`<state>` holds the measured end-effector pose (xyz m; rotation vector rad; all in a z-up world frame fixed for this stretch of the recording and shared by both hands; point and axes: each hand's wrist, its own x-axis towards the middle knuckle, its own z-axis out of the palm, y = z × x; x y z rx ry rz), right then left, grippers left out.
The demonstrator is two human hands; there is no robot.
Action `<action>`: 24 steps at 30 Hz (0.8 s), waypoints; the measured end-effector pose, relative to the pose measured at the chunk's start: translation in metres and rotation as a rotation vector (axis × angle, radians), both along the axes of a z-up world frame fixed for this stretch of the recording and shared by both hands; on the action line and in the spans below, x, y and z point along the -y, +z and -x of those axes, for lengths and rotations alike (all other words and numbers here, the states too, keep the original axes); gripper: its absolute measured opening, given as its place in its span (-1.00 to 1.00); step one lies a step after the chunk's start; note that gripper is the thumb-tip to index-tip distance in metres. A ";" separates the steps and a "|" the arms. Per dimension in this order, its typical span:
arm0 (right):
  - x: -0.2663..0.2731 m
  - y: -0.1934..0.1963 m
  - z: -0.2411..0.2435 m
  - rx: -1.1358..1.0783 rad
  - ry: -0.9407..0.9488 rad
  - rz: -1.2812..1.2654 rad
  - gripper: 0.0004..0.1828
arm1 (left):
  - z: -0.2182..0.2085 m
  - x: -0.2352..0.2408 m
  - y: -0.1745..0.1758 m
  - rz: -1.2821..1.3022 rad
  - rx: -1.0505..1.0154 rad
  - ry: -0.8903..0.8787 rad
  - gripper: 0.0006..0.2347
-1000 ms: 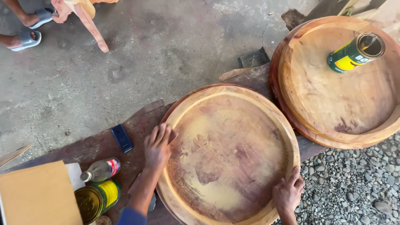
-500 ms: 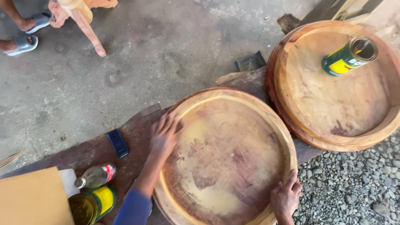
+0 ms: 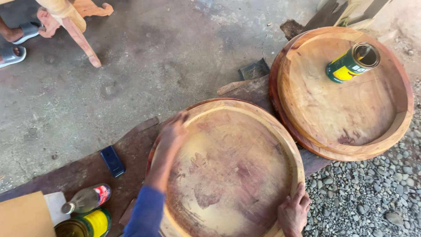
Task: The person sands the surface of a large, round wooden bowl using a sanding block. They work methodically around the rim and the interior of the bowl, which rests on a wooden workbench.
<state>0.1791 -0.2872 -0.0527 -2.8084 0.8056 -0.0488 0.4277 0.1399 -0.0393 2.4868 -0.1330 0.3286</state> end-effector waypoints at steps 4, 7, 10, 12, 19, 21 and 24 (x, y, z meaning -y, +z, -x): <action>0.001 0.003 -0.007 -0.051 -0.080 0.009 -0.07 | 0.031 -0.017 -0.015 -0.018 0.051 0.073 -0.61; 0.001 0.005 -0.004 -0.020 -0.014 0.023 -0.07 | -0.006 0.019 -0.006 -0.037 0.166 0.059 -0.73; -0.008 0.016 -0.005 -0.090 -0.056 -0.025 -0.07 | -0.037 0.031 -0.019 0.018 0.034 -0.025 -0.70; -0.008 0.019 -0.003 -0.034 -0.021 -0.022 -0.09 | -0.023 0.022 -0.004 0.015 0.027 -0.074 -0.62; -0.002 0.010 -0.005 -0.010 -0.034 -0.014 -0.05 | 0.092 -0.035 -0.001 -0.022 0.031 0.171 -0.46; -0.007 0.017 -0.007 -0.035 -0.037 -0.011 -0.05 | 0.069 -0.025 0.014 0.000 -0.323 0.228 -0.59; -0.008 0.020 -0.010 -0.107 -0.070 -0.047 -0.05 | 0.020 -0.023 -0.025 -0.055 -0.217 0.144 -0.62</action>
